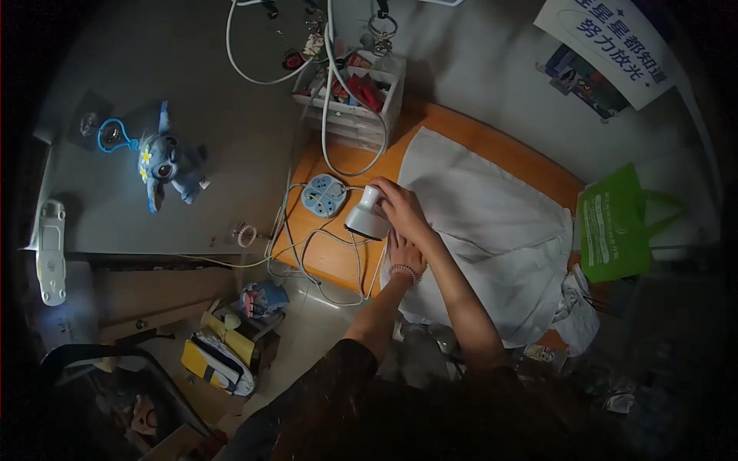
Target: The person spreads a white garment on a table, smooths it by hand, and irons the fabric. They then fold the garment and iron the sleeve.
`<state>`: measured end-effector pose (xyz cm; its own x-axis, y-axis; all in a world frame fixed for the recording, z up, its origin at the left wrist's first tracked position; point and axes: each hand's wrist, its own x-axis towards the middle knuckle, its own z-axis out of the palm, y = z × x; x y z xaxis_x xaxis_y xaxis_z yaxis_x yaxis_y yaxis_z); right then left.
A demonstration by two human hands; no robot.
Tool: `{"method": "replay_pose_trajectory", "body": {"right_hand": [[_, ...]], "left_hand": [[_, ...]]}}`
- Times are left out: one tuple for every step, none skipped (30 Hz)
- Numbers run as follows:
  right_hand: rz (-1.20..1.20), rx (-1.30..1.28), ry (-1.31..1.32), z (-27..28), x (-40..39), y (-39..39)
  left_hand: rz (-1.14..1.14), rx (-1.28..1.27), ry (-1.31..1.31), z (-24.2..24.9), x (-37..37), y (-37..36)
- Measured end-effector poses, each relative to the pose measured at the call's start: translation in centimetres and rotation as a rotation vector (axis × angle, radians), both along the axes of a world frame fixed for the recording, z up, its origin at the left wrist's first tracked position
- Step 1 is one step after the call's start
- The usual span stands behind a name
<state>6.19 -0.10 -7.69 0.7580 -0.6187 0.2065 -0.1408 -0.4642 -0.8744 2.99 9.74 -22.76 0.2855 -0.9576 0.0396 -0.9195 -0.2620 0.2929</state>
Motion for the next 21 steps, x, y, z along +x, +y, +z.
{"method": "replay_pose_trajectory", "body": {"right_hand": [[-0.017, -0.008, 0.009, 2.0, -1.0, -0.3], [-0.017, -0.004, -0.028, 4.0, -2.2, -0.8], [-0.019, 0.004, -0.064, 5.8, -3.6, -1.1], [0.045, 0.062, -0.098, 7.5, -4.9, -1.8], [0.035, -0.055, -0.114, 9.3, -6.3, -2.0], [0.026, -0.173, -0.128, 11.3, -7.6, -2.1], [0.068, -0.165, -0.124, 12.8, -9.0, -2.4], [0.061, -0.350, -0.055, 14.0, -10.4, -2.8], [0.057, -0.534, 0.016, 15.1, -11.7, -3.3], [0.074, -0.527, 0.058, 16.3, -13.1, -3.6], [0.063, -0.534, 0.068, 17.1, -14.2, -3.7], [-0.054, -0.242, 0.190, 18.0, -15.1, -3.9], [-0.169, 0.055, 0.300, 18.9, -15.8, -4.0], [-0.250, 0.091, 0.434, 20.1, -16.6, -3.9], [-0.257, 0.090, 0.434, 19.6, -17.9, -4.4], [-0.119, -0.220, 0.461, 18.3, -19.7, -5.2], [0.025, -0.528, 0.481, 17.4, -21.2, -5.8], [0.021, -0.524, 0.480, 17.1, -22.1, -6.2], [-0.006, -0.466, 0.495, 16.9, -22.7, -6.7], [-0.032, -0.406, 0.509, 16.6, -23.2, -7.1], [-0.033, -0.400, 0.505, 16.0, -23.8, -7.3]], "left_hand": [[0.008, 0.093, 0.012, -0.5, -0.1, 0.1], [0.017, 0.186, 0.023, -0.7, -0.1, 0.1], [0.024, 0.208, 0.175, 0.3, 0.0, 0.1], [0.024, 0.079, 0.282, 0.0, -0.1, 0.2], [0.026, -0.050, 0.390, -0.7, -0.4, 0.4], [0.099, -0.104, 0.664, -8.0, -0.9, 0.4], [0.037, 0.058, 0.327, -2.6, -0.4, 0.0], [-0.023, 0.213, -0.014, 3.4, 0.3, -0.2], [-0.036, 0.093, -0.017, -1.0, -0.1, -0.2], [-0.031, 0.021, 0.000, -0.7, 0.0, 0.1], [-0.024, -0.048, 0.017, -0.2, 0.0, 0.3], [-0.015, -0.025, 0.020, 0.3, 0.0, 0.3], [-0.024, -0.032, 0.020, 0.7, 0.1, 0.2], [-0.018, -0.006, 0.040, 1.0, 0.0, 0.2], [-0.013, 0.023, 0.059, 1.1, 0.0, 0.2], [-0.006, 0.007, 0.024, 0.5, -0.1, 0.2], [-0.011, 0.009, 0.025, 0.4, -0.2, 0.2], [-0.010, 0.000, 0.010, 0.5, -0.2, 0.3], [-0.007, -0.011, -0.005, 0.5, -0.2, 0.2], [-0.009, -0.008, -0.009, 0.5, -0.2, 0.1], [-0.006, -0.012, -0.006, 0.6, -0.2, 0.1]]}}
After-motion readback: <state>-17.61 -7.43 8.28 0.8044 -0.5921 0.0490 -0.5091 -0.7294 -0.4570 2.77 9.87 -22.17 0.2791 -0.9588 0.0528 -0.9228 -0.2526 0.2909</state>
